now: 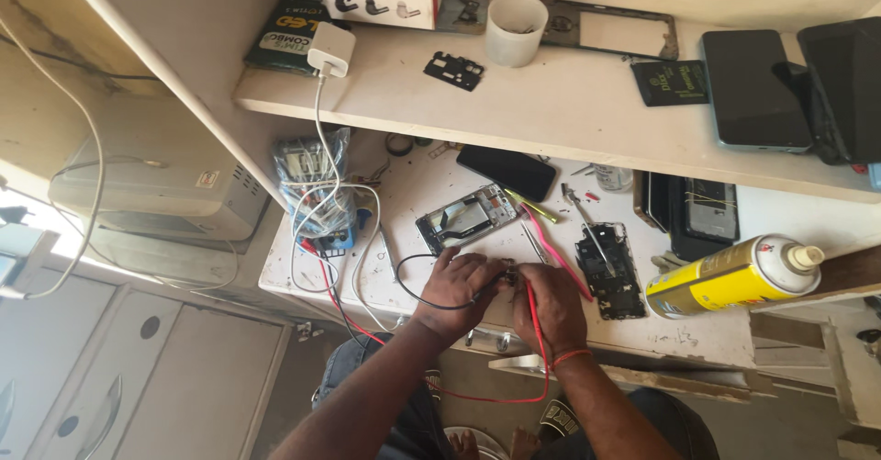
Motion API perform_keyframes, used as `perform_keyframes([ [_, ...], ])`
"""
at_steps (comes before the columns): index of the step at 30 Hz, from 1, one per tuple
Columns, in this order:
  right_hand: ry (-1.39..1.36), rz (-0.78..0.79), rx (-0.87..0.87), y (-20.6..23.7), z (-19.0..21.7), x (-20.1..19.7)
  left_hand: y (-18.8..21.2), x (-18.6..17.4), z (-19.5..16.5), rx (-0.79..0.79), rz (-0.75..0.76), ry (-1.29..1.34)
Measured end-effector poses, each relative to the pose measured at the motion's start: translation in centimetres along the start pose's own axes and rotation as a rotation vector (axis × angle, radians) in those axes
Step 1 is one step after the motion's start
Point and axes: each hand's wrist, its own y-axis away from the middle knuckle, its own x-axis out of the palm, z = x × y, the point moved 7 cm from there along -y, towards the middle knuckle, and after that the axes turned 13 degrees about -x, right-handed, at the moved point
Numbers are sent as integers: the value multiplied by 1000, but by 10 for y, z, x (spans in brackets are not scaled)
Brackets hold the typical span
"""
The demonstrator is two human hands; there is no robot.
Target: The person works on a disassembled phone motherboard on a cluttered repair bench, using tweezers to manipulate small components on the board. They then pick up multimeter probes and touch them to points on the board, testing the circuit while holding the board steady with the other hand.
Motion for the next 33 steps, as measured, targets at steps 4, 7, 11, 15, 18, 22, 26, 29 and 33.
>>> perform_keyframes([
  [4, 24, -11, -67, -10, 11, -4, 1, -7, -4, 88, -34, -11],
  [7, 20, -14, -29, -12, 12, -5, 5, -4, -4, 47, -16, -55],
  [11, 36, -15, -18, -13, 12, -5, 4, -3, -1, -8, -7, -86],
  [15, 88, -58, -59, -15, 16, -7, 1, -4, -1, -22, -38, -58],
  [18, 101, -59, -51, -13, 14, -6, 0, -5, -1, -29, -56, -44],
  [22, 110, -51, -40, -10, 13, -6, 2, -9, -2, -25, -69, -25],
  [26, 120, -56, -55, -10, 14, -7, 2, -9, -3, -58, -48, -63],
  [29, 80, -36, -35, -10, 10, -5, -1, -6, -2, -72, -60, -117],
  [33, 43, -44, -93, -5, 6, -7, -1, -2, 0, -100, -34, -147],
])
